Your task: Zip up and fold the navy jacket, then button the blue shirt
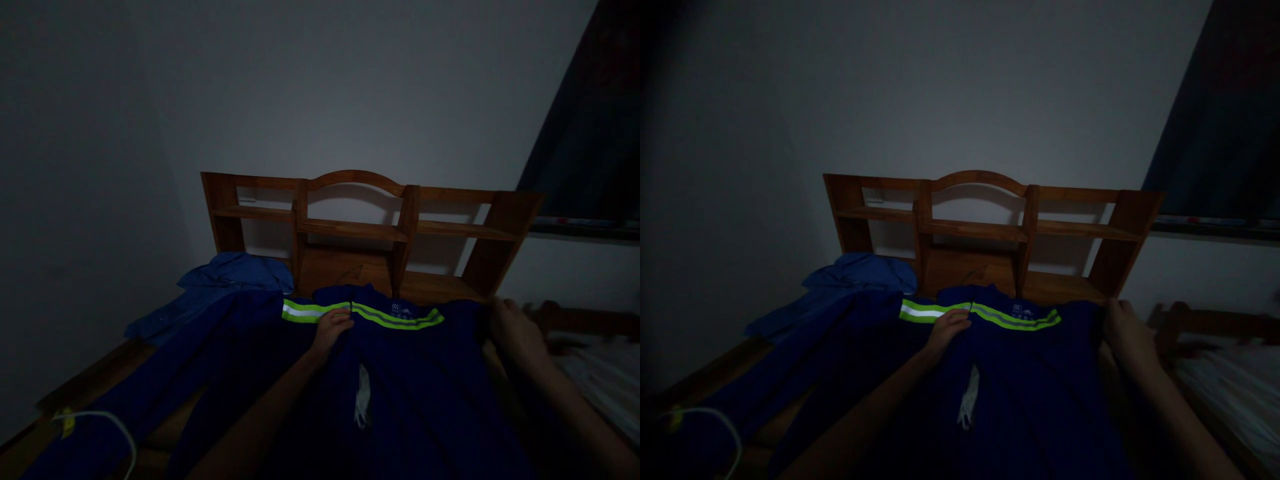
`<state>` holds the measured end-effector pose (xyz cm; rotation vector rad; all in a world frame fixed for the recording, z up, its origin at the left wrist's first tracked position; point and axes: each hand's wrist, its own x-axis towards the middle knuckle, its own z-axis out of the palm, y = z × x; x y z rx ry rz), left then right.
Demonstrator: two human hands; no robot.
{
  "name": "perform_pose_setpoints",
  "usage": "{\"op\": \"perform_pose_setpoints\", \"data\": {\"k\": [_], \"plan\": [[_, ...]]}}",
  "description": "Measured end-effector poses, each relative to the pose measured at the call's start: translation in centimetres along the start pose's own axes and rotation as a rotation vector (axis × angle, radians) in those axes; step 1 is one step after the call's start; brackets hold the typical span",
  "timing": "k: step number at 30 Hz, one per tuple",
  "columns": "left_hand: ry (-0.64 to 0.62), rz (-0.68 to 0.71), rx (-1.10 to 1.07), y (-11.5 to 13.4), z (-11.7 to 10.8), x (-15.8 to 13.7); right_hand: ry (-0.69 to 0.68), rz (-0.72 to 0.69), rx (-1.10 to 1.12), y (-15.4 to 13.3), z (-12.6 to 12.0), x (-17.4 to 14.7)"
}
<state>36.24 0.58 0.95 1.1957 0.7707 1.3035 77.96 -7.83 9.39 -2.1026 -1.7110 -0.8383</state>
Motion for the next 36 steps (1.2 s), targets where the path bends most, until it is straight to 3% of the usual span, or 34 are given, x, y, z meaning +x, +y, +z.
{"op": "perform_pose_setpoints", "data": {"k": [4,7,10,12,14,16,19,22,28,36], "plan": [[-0.058,-0.003,0.013,-0.1,-0.4,0.2,-0.065,-0.038,-0.187,-6.5,-0.8,1.2],[-0.156,0.019,0.07,-0.4,-0.4,0.2,0.033,-0.155,-0.225,-11.3,-2.5,-0.5],[-0.155,0.028,0.154,-0.6,-0.3,0.3,-0.014,-0.327,0.039,-16.7,-6.0,-4.4],[-0.125,0.031,0.175,-0.5,-0.1,0.4,-0.155,-0.42,0.288,-20.2,-8.2,-7.8],[-0.103,0.024,0.176,-0.5,-0.1,0.5,-0.273,-0.458,0.474,-23.0,-9.1,-11.1],[-0.102,0.012,0.172,-0.6,-0.1,0.6,-0.297,-0.452,0.494,-24.9,-8.7,-13.5],[-0.102,0.013,0.175,-0.8,-0.3,0.8,-0.291,-0.37,0.403,-26.1,-7.0,-14.7],[-0.102,0.022,0.192,-1.1,-0.5,1.0,-0.307,-0.304,0.336,-26.5,-5.9,-13.9],[-0.093,0.03,0.304,-1.9,-1.1,1.2,-0.36,-0.341,0.216,-26.9,-6.1,-11.9],[-0.155,0.226,0.661,-1.5,-1.8,1.0,-0.395,-0.308,0.299,-26.5,-6.2,-11.2]]}}
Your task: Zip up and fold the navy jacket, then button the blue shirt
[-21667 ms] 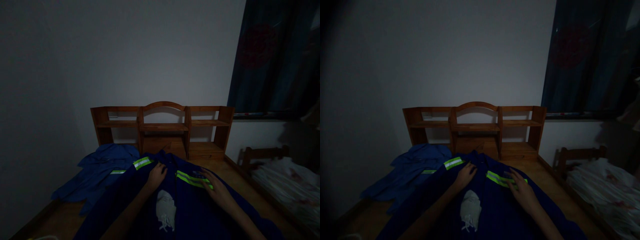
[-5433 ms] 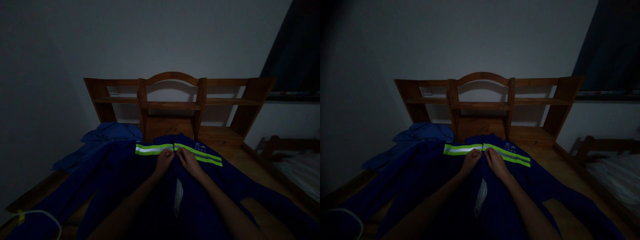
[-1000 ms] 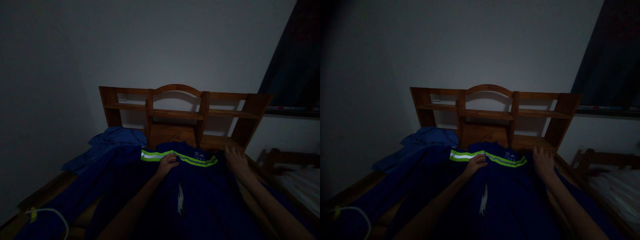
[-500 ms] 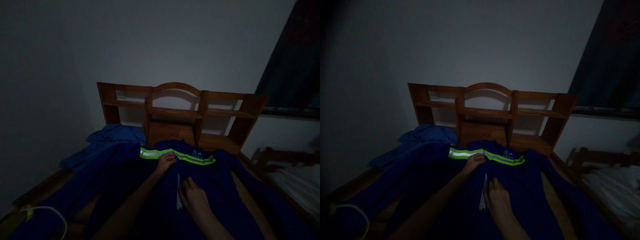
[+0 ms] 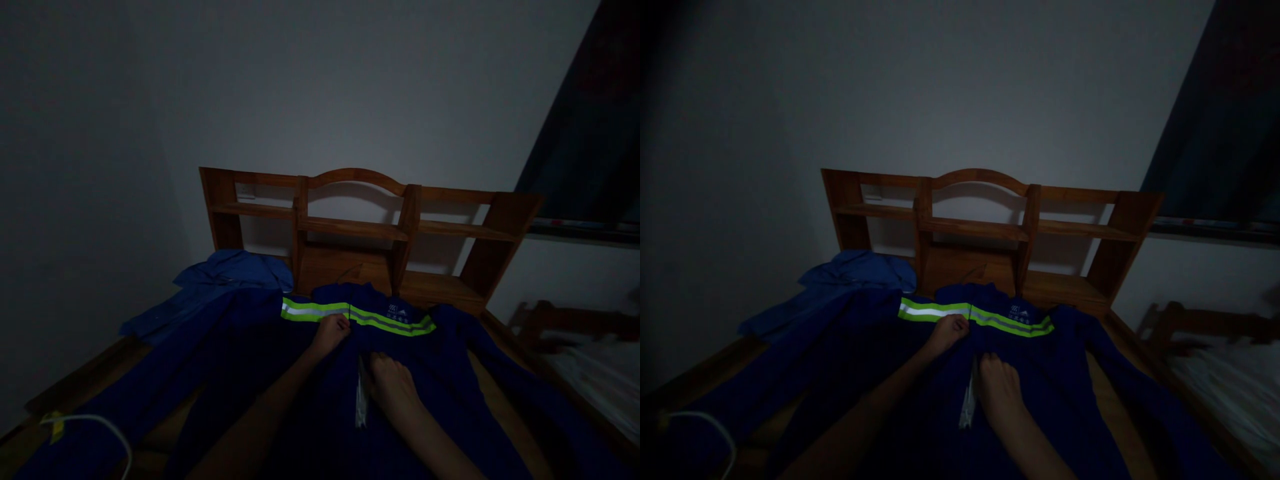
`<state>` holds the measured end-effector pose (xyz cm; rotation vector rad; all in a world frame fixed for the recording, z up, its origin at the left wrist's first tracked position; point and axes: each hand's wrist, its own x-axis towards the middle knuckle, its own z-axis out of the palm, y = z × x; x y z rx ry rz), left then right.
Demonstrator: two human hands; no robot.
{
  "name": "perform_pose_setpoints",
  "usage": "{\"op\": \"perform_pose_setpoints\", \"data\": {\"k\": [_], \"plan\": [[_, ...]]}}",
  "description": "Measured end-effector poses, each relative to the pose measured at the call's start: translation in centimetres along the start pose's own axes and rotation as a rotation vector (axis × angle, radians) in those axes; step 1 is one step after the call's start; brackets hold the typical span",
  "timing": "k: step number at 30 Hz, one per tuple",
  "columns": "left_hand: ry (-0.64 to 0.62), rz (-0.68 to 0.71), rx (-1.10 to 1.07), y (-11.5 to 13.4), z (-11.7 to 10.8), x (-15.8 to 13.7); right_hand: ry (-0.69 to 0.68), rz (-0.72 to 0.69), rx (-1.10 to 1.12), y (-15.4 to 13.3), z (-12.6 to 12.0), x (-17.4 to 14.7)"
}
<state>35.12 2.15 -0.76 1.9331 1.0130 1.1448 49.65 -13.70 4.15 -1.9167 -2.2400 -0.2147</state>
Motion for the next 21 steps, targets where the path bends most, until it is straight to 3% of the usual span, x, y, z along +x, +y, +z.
{"op": "perform_pose_setpoints", "data": {"k": [3,9,14,18,21], "plan": [[-0.01,0.026,0.051,0.4,-0.1,0.0,-0.011,-0.053,0.142,1.6,0.3,1.7],[-0.005,0.053,0.123,1.1,-0.3,-0.1,-0.409,-0.12,0.841,6.4,2.4,5.7],[0.0,0.067,0.167,1.4,-0.4,-0.2,-0.318,-0.263,0.922,7.4,3.2,5.4],[0.032,0.084,0.211,2.0,-0.4,-0.3,-0.404,-0.311,0.951,7.3,2.3,5.0],[0.1,0.155,0.332,4.0,-0.3,-1.4,-0.425,-0.299,0.946,7.6,2.2,5.2]]}}
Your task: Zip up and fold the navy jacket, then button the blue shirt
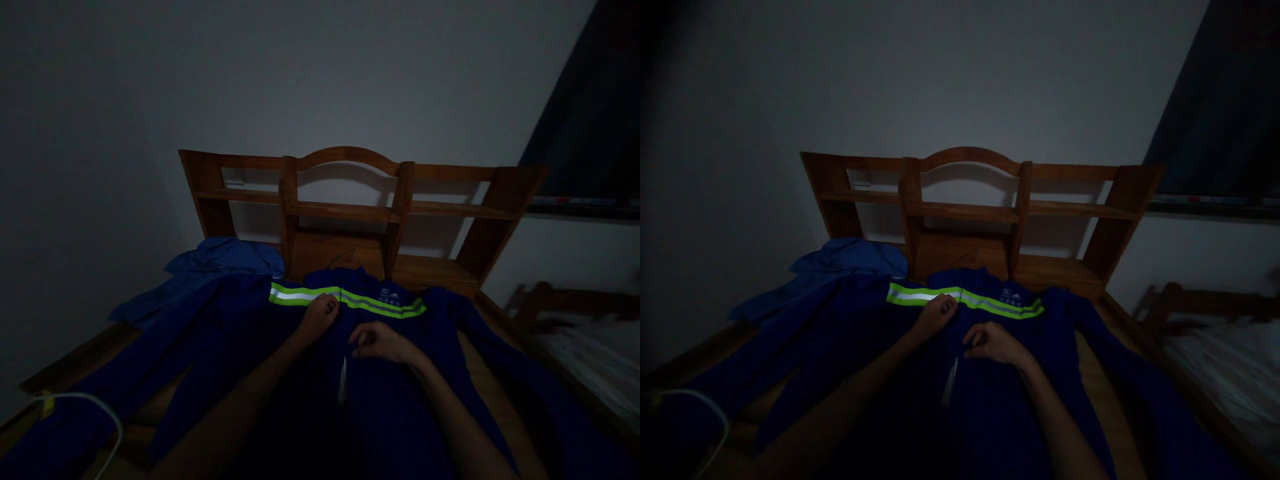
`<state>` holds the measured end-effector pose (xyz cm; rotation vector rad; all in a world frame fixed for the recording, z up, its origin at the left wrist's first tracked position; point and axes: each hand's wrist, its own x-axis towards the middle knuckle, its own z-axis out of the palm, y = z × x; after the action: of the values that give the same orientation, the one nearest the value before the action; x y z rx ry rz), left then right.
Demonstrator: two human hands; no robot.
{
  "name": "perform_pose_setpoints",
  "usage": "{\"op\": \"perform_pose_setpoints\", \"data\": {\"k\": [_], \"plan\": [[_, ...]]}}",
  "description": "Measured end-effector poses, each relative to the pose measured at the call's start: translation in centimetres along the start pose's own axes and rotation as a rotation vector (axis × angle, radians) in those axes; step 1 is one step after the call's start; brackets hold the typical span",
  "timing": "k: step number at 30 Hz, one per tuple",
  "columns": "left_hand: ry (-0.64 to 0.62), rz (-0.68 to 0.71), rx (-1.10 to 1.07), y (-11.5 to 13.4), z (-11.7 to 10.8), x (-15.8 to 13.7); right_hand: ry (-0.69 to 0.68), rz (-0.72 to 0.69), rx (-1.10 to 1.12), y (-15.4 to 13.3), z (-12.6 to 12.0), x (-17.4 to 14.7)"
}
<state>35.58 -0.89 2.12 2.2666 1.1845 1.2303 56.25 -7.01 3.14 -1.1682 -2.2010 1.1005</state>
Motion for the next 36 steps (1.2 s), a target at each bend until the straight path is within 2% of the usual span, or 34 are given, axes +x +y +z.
{"op": "perform_pose_setpoints", "data": {"k": [3,6,9,12,16,22,25,28,31,36], "plan": [[0.041,0.079,0.156,3.5,-0.9,-1.9,0.032,-0.007,-0.052,0.4,0.0,0.0],[-0.087,0.074,0.198,5.9,-1.2,-4.5,0.057,-0.058,-0.118,0.6,0.3,0.0],[-0.264,-0.01,0.245,5.7,-1.1,-6.5,0.063,-0.084,-0.151,0.3,0.4,-0.2],[-0.327,-0.076,0.17,4.0,-1.4,-7.1,0.027,-0.102,-0.15,-0.2,0.2,-0.6],[-0.388,-0.091,-0.016,2.9,-2.3,-6.5,0.028,-0.133,-0.153,-0.6,-0.1,-1.1],[-0.436,-0.131,-0.066,3.4,-2.6,-6.3,0.07,-0.217,-0.261,0.0,-0.2,-1.3],[-0.4,-0.134,-0.091,4.0,-2.6,-6.0,0.111,-0.25,-0.308,-0.2,-0.3,-1.5],[-0.377,-0.183,-0.165,4.5,-2.6,-4.3,0.167,-0.278,-0.326,-0.9,-0.5,-1.7],[-0.406,-0.225,-0.242,4.4,-2.9,-1.5,0.247,-0.277,-0.335,-1.7,-1.0,-2.0],[-0.558,-0.315,-0.434,2.1,-2.4,1.6,0.389,-0.286,-0.333,-2.2,-1.7,-2.3]]}}
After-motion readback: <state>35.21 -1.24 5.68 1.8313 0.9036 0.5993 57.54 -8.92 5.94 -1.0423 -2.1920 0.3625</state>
